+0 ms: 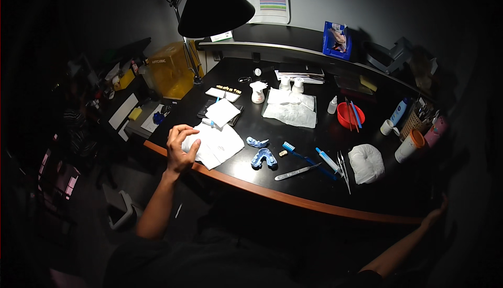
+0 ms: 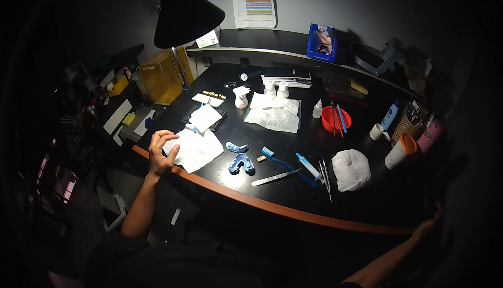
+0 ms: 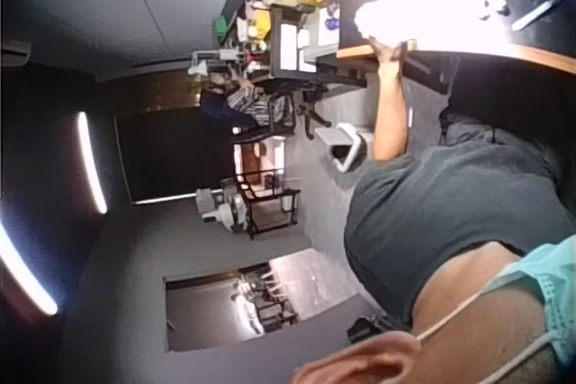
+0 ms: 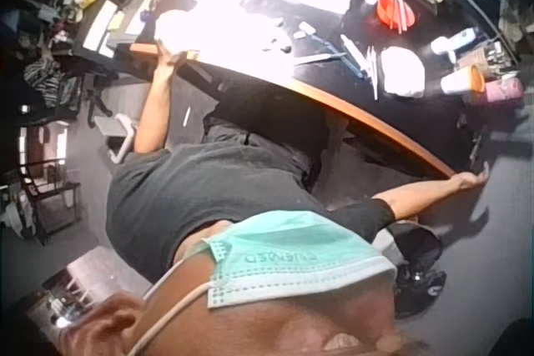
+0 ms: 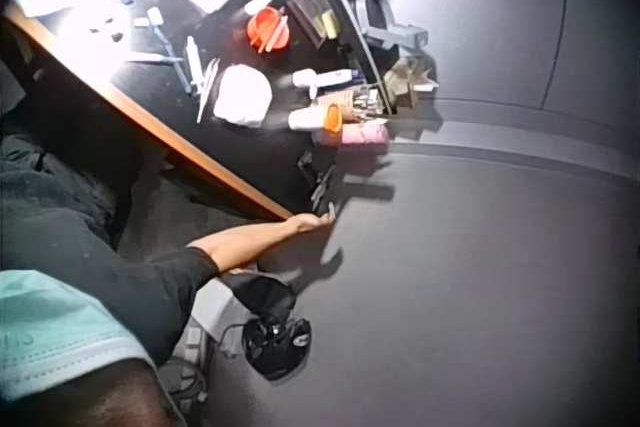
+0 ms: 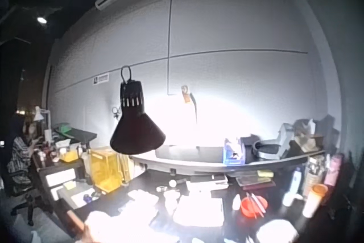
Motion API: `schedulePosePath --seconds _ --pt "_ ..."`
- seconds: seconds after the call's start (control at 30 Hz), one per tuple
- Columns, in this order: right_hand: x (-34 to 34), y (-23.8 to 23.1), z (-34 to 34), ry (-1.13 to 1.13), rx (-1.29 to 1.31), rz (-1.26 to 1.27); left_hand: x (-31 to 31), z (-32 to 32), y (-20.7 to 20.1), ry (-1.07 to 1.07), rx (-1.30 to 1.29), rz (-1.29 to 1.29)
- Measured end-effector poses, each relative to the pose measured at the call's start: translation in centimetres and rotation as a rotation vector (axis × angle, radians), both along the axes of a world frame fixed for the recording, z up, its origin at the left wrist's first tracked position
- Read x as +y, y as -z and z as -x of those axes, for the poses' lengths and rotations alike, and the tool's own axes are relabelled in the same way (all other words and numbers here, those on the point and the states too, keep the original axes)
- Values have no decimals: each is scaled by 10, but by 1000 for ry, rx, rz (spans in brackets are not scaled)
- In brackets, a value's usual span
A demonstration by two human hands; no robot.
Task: The person assembles a dental appliance by applying adhesive from a syringe to a blue plastic retainer and pressing a small white component onto it. They then use a metal tool to adjust and secure the component on the retainer.
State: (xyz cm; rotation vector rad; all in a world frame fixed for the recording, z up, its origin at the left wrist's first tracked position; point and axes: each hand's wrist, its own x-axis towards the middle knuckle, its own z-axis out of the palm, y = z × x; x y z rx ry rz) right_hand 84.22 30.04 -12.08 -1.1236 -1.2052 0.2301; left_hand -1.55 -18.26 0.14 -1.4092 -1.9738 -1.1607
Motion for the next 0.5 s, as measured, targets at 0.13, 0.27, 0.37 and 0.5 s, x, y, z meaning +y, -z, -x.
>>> schedulePosePath --seconds 0.13,0.27,0.37,0.5 --pt "-3 -10 -40 -10 -189 21 13 19 45 15 -105 -8" --pt "-25 -21 23 140 -274 235 6 18 40 -48 -147 -11" --pt "-52 -39 64 197 -244 307 5 18 41 -59 -142 -16" --pt "-74 -61 85 147 -320 381 4 22 45 -62 -109 -16"
